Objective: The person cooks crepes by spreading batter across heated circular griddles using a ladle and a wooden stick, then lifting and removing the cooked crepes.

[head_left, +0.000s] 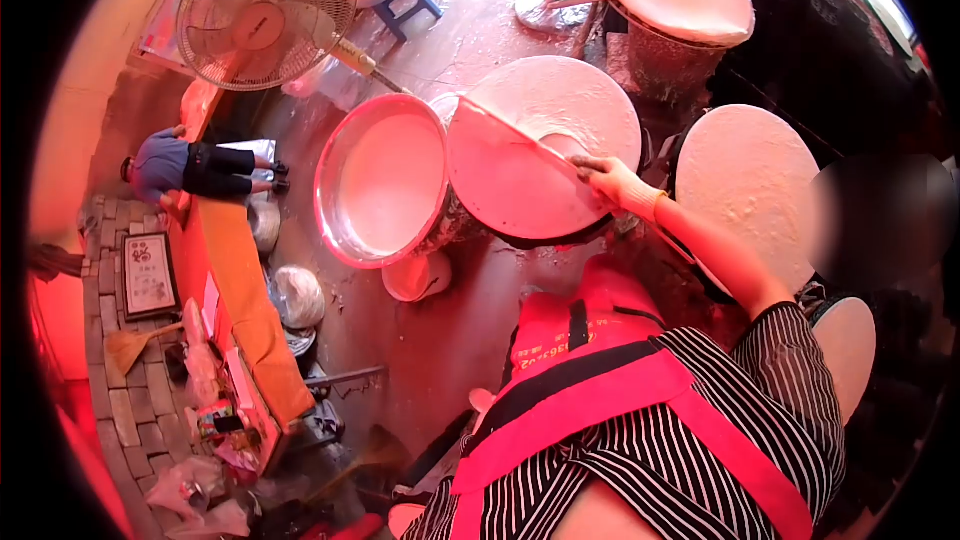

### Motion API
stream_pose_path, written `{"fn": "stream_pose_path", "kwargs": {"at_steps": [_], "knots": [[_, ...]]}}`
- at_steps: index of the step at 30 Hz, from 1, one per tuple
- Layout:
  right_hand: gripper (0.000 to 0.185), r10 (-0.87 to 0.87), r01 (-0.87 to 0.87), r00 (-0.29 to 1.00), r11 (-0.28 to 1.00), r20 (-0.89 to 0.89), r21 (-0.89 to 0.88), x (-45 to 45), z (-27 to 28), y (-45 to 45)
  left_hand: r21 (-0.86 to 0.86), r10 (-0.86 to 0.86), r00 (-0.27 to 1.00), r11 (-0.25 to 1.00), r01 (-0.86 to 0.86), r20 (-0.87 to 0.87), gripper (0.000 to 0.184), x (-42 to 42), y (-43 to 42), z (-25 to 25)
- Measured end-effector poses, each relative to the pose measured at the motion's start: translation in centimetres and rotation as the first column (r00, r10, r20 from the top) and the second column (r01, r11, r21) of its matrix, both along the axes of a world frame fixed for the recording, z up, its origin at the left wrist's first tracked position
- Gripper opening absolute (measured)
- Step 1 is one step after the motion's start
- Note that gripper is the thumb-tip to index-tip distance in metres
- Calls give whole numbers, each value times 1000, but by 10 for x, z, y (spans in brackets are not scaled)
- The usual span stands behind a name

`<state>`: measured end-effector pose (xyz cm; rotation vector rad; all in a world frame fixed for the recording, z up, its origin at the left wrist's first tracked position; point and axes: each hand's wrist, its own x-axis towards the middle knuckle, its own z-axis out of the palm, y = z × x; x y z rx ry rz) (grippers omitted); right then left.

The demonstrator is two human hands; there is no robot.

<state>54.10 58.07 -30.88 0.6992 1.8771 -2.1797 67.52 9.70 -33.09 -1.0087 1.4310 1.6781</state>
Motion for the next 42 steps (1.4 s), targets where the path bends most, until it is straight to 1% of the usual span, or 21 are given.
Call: {"fn": "stream_pose_path", "kwargs": {"at_steps": [4,6,8,10,11,14,16,17,20,21,23,25,28,29,31,32,33,36,38,41,42], "knots": [[34,199,-181,978,954,54,-238,29,2,44,-87,-67,992,995,58,-111,24,-6,23,35],[33,110,-108,991,994,72,-24,25,37,57,-168,-104,984,983,79,-145,24,-11,42,65],[33,-82,83,996,996,29,-46,3,33,58,-231,-136,978,968,98,-157,25,-20,56,85],[36,68,-68,998,995,11,74,-19,3,57,-248,-341,919,925,289,-199,24,-26,40,75],[38,168,-172,984,981,53,86,-23,0,55,55,85,996,995,-85,-4,20,-33,32,62],[37,369,-371,928,928,55,25,10,21,64,64,223,969,971,-230,109,19,-34,10,20],[36,386,-386,923,921,-16,-57,18,-10,87,44,192,974,979,-198,118,20,-29,9,23],[35,332,-340,928,940,171,16,15,29,88,31,171,977,984,-176,128,20,-26,7,27],[37,34,-37,998,996,50,76,-15,3,76,-109,111,994,988,-109,9,20,-18,37,68],[37,132,-129,990,990,57,-48,-6,14,73,120,127,984,983,-141,122,24,-14,-16,28],[36,261,-245,963,953,71,-177,22,30,62,-237,-401,905,901,362,-140,33,-8,-20,45],[35,274,-256,959,949,77,-183,66,23,50,-620,-849,498,489,613,-177,44,-9,-10,68],[34,71,-59,995,985,71,-162,115,8,39,-530,-858,498,484,697,-128,47,-32,4,91],[34,-81,96,992,983,94,-160,117,14,30,-589,-940,313,329,738,-132,46,-46,-5,88],[34,-460,451,888,864,15,-221,111,19,0,-260,-743,640,669,697,-195,44,-70,-6,83],[33,-531,536,842,808,92,-246,104,16,-13,-80,-608,777,793,603,-167,42,-82,-10,80],[33,-488,479,872,867,-39,-139,95,-4,-29,-59,-543,838,839,540,-53,38,-103,-29,55],[36,-185,196,976,977,117,-89,114,40,-77,21,-328,925,944,330,194,26,-174,-85,-14],[36,-158,176,979,975,131,-137,156,36,-106,193,-202,951,969,158,236,21,-200,-81,-21],[37,-363,355,924,931,120,81,205,-4,-166,206,-288,929,948,243,231,23,-243,-104,-42],[39,-508,512,857,859,87,-22,194,-4,-194,238,-337,912,929,283,235,23,-256,-122,-59]]}}
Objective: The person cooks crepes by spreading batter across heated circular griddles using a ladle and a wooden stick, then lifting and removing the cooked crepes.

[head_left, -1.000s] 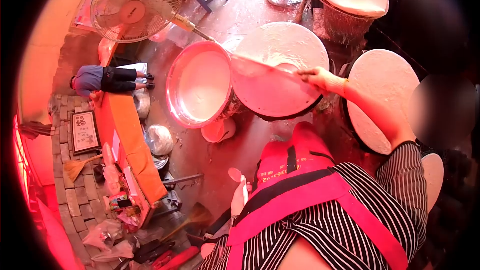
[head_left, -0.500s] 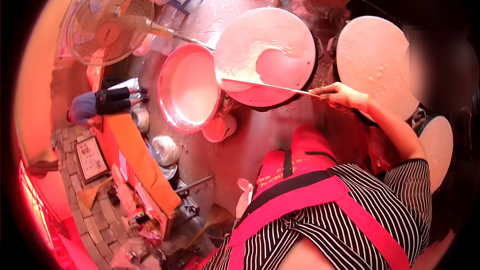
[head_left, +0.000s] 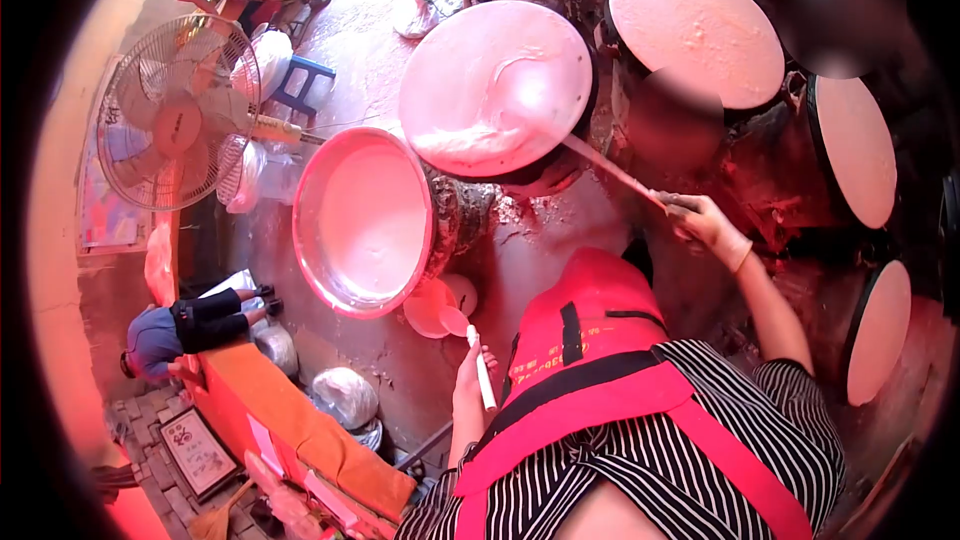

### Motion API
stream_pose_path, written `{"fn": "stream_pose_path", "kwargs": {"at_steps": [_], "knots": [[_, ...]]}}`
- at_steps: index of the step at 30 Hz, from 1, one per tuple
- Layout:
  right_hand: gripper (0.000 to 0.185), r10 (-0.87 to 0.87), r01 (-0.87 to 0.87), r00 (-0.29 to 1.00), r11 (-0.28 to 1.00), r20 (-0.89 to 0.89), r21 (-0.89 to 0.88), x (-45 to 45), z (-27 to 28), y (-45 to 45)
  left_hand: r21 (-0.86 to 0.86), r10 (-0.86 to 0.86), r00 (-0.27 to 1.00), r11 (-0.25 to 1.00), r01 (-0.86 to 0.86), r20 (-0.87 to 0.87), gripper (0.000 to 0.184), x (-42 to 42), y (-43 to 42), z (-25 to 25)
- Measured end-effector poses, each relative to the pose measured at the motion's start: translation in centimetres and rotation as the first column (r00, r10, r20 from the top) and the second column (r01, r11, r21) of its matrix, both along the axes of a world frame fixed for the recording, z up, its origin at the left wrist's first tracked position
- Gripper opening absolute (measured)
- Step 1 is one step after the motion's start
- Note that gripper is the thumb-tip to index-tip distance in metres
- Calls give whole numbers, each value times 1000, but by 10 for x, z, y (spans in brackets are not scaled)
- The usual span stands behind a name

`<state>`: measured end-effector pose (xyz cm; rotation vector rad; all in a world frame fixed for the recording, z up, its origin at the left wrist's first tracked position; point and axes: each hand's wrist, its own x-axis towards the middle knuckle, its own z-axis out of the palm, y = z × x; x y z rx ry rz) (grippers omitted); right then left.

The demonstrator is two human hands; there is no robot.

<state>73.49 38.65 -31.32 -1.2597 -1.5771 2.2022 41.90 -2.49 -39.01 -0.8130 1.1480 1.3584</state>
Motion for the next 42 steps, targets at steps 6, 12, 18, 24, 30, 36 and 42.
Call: {"fn": "stream_pose_path", "kwargs": {"at_steps": [6,12,18,24,30,36,42], "knots": [[39,-416,431,774,898,-477,-84,-265,-51,-131,-117,-11,987,993,-8,-161,21,18,-75,19],[37,-607,633,762,624,-226,458,-499,-92,-142,-166,88,988,980,-108,-123,23,71,-162,23],[38,-516,486,856,783,-31,388,-401,-82,-188,-236,161,987,958,-163,-29,22,94,-158,75],[42,-490,508,859,851,-147,132,-255,-74,-174,-187,163,986,968,-165,-24,16,90,-171,51],[40,-611,538,747,787,-262,-302,-230,-18,-130,-82,140,990,986,-142,-24,12,70,-178,-19],[44,-46,17,982,987,-182,-159,-166,-18,-97,115,63,995,992,-55,-74,18,81,-78,28],[36,-142,147,989,967,37,-206,-92,-19,-12,350,36,999,936,-45,32,18,104,-10,33]]}}
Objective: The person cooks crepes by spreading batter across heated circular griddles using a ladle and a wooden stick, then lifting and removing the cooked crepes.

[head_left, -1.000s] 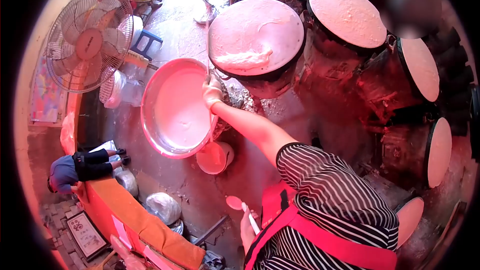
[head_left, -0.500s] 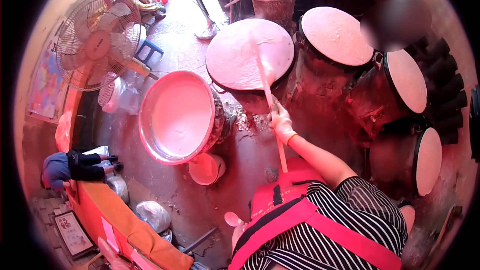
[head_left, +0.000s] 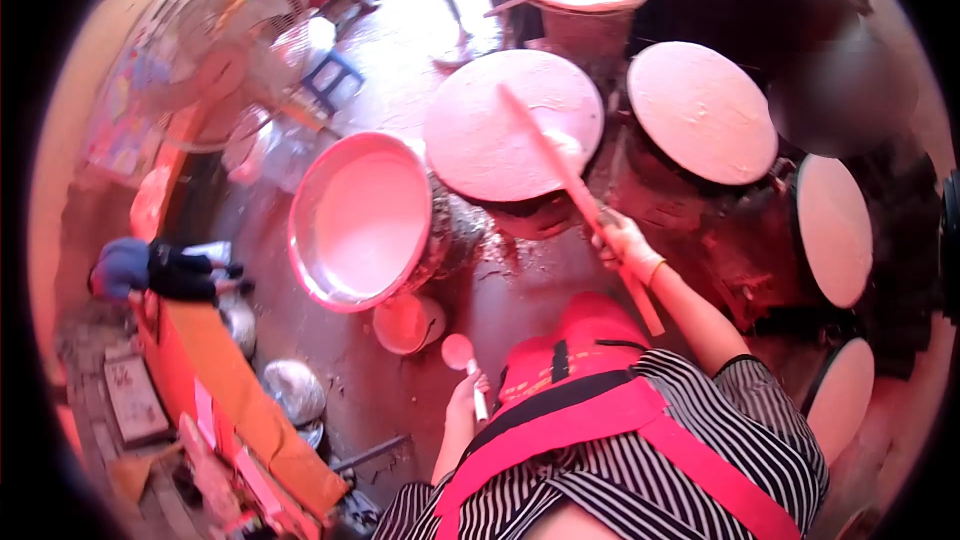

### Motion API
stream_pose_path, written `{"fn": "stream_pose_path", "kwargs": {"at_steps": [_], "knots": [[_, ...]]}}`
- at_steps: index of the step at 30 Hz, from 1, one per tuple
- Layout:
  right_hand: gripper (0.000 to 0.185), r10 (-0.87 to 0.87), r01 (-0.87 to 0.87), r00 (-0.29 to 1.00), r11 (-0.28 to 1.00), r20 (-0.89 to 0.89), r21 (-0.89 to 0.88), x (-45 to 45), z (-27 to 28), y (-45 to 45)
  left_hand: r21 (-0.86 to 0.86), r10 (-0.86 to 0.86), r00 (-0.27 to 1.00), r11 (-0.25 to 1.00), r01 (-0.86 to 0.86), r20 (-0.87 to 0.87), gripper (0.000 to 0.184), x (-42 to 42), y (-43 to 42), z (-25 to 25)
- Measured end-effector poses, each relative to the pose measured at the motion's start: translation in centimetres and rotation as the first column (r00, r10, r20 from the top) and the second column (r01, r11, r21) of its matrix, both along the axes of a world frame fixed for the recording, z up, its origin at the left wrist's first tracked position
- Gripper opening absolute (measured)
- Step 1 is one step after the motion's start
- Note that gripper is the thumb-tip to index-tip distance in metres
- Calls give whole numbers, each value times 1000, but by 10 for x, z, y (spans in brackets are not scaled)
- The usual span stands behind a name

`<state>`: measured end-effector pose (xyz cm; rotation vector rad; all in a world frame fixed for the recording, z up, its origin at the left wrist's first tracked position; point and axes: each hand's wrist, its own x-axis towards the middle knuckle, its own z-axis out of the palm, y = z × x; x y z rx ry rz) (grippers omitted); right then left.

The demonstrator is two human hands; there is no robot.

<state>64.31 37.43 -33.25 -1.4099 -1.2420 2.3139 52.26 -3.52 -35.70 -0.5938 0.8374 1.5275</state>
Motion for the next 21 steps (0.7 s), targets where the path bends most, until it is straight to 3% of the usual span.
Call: {"fn": "stream_pose_path", "kwargs": {"at_steps": [2,3,4,5,6,8,11,12,13,14,15,16,17,18,19,21], "knots": [[35,-66,67,998,994,14,-91,-18,2,7,-433,-57,997,901,27,-58,19,12,39,24],[35,-39,34,996,998,-80,-60,-23,8,-3,-224,-37,996,975,18,-80,21,31,45,57],[35,-12,7,985,1000,-173,-29,-25,12,-15,-289,185,963,949,-123,196,17,20,31,1],[37,163,-162,975,987,-153,17,-18,14,-15,-357,100,995,928,-104,-29,17,33,40,21],[38,320,-314,940,947,-116,69,-2,12,-6,-322,122,990,937,-136,-65,15,40,38,16],[40,342,-349,930,937,-134,-31,33,17,17,-246,171,976,949,-199,-133,11,54,34,6],[39,212,-210,977,975,23,-70,62,4,58,-80,280,959,957,-277,30,8,64,17,-28],[40,176,-173,984,979,24,-112,59,7,71,-120,171,980,976,-182,-99,8,69,18,-24],[31,111,-117,985,992,-135,-43,49,-12,73,-170,52,974,981,-91,-220,9,75,19,-19],[23,36,-44,995,996,-98,-83,36,1,67,-222,-97,943,975,25,-317,10,76,21,-19],[24,100,-123,985,978,-141,-167,27,-30,68,-291,-357,766,929,229,-535,15,73,12,-26],[24,189,-192,981,976,-45,-104,22,-1,55,-392,-124,918,919,-36,-376,21,81,23,-12],[24,316,-315,949,948,1,-46,26,19,55,-508,-411,784,849,144,-464,24,84,39,11],[30,432,-434,891,901,-142,18,42,3,64,-628,-653,564,727,278,-506,27,83,53,24],[32,401,-403,911,915,-97,1,55,3,78,-434,-227,915,899,65,-334,16,76,50,-11],[37,345,-347,937,937,-46,-43,64,-7,115,-312,118,988,939,-142,-96,19,70,43,-48]]}}
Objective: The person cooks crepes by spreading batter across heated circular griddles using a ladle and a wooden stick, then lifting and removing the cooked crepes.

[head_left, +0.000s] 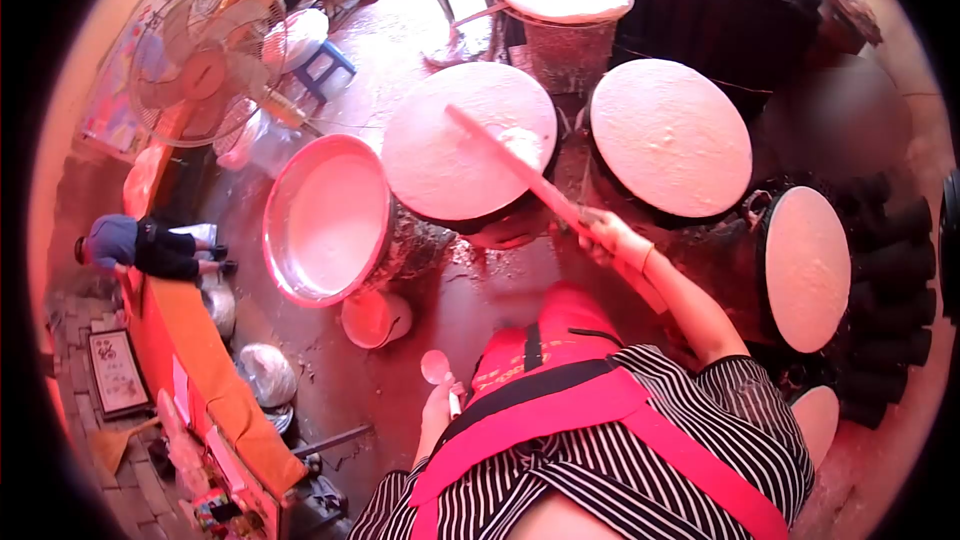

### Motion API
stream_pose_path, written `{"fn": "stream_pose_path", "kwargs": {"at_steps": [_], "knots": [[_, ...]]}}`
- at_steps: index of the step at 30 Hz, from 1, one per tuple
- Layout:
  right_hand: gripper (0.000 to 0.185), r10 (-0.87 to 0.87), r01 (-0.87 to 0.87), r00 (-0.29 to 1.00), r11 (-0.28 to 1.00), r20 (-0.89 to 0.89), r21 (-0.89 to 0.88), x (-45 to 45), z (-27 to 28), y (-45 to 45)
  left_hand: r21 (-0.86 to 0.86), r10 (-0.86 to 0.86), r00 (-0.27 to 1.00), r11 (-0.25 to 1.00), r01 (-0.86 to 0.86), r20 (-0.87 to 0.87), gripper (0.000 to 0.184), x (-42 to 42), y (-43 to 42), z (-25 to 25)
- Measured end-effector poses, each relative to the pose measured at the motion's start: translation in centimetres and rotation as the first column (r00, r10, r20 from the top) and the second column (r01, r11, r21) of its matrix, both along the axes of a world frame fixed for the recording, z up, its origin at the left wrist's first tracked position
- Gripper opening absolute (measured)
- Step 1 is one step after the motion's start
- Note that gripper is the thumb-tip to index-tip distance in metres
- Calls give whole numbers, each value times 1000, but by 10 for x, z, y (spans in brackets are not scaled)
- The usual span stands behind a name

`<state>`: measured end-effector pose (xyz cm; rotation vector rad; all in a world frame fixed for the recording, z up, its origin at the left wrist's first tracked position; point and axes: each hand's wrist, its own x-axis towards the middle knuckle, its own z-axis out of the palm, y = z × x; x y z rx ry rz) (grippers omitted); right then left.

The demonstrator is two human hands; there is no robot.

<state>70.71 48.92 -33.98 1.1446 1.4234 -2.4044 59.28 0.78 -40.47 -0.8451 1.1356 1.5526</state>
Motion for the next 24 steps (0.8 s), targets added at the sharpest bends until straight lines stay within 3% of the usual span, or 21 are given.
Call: {"fn": "stream_pose_path", "kwargs": {"at_steps": [1,4,7,8,9,10,11,13,14,15,17,18,19,21,22,23,24], "knots": [[36,-78,78,997,997,-9,14,1,4,19,38,157,979,986,-163,131,22,-3,-4,-19],[40,-151,178,974,972,-171,153,-29,0,57,8,188,970,982,-191,154,20,-10,19,9],[30,-276,335,940,858,-200,390,-91,-3,47,-51,128,982,989,-136,-141,15,-14,60,72],[31,-179,241,970,799,-164,551,-109,-16,41,-223,37,978,971,-83,-205,14,-45,42,12],[34,-72,132,990,756,-119,641,-110,-5,33,-199,40,959,975,-99,-279,14,-62,31,-12],[38,27,32,997,691,-69,723,-111,7,25,-277,9,928,953,-121,-371,14,-70,37,-6],[40,116,39,983,632,-144,774,-104,13,17,-317,10,880,931,-181,-475,13,-78,45,8],[43,-47,270,940,707,-338,654,-83,-4,8,-310,33,820,916,-253,-572,11,-87,70,71],[40,-227,510,827,688,-515,516,-84,-36,9,-264,19,778,935,-236,-627,11,-93,78,95],[33,-460,698,696,611,-551,373,-86,-5,-15,-215,35,738,946,-241,-674,10,-96,84,114],[35,-386,574,816,631,-430,522,-99,-25,-43,-166,47,679,955,-245,-733,9,-104,97,131],[37,-330,407,913,687,-241,602,-102,-13,-59,-136,49,710,970,-201,-702,9,-103,109,145],[39,-227,384,920,681,-319,623,-110,-30,-67,-102,49,741,982,-158,-670,10,-100,122,161],[43,-62,225,911,903,-407,366,-118,-21,-66,-22,34,804,998,-58,-593,10,-99,133,175],[43,-39,238,923,838,-382,490,-110,-15,-58,28,19,837,1000,-4,-547,9,-99,136,177],[40,-128,284,946,773,-299,567,-97,4,-51,82,0,865,995,47,-501,9,-98,138,179],[39,-282,471,875,690,-395,550,-87,-11,-44,91,2,879,995,48,-477,9,-91,145,186]]}}
